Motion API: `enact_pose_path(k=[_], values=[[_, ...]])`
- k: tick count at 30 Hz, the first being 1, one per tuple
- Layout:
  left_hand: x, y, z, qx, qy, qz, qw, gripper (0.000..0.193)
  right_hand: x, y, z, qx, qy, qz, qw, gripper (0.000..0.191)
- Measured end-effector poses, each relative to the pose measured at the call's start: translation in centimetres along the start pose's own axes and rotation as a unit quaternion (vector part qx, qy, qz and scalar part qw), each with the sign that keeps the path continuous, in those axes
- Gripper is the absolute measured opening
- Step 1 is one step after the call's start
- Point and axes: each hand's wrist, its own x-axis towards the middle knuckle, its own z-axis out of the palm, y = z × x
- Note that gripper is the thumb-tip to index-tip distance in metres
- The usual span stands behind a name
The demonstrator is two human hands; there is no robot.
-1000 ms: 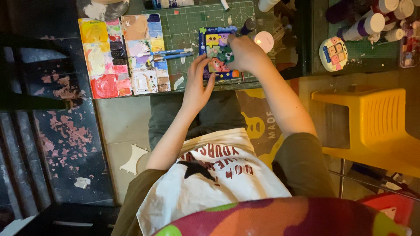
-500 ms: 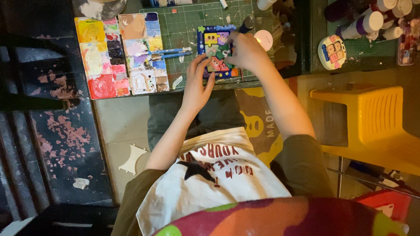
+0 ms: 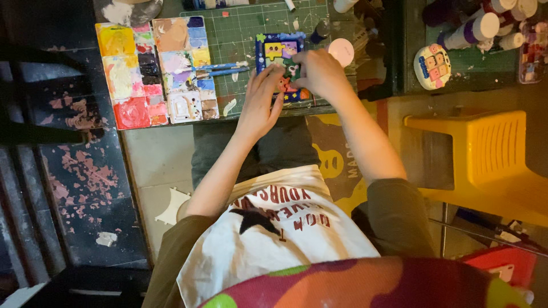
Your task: The person paints small ceramic figurines and a rectangular tray using a fine brush and water-based paints. They dip the brush into paint and water, apply color to the figurines and tray, and then place the painted pieces into the tray.
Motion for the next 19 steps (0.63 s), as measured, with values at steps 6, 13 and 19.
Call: enact_pose_path(k=[6, 13, 19], values=[[0.1, 0.2, 0.0, -0.026, 0.0, 0.006, 1.0, 0.048, -0.4, 1.6, -0.8, 0.082, -0.018, -0.02, 0.996, 0.061], [-0.9, 0.0, -1.2, -0.038, 0.044, -0.017, 0.998, 0.041, -5.1, 2.3, -1.0, 0.174, 0.13, -0.04, 0.975, 0.037], [-1.2, 0.0, -1.5, -0.043, 0.045, -0.029, 0.998, 0.041, -7.9, 2.0, 3.2, 0.103, 0.289, -0.139, 0.941, 0.027]])
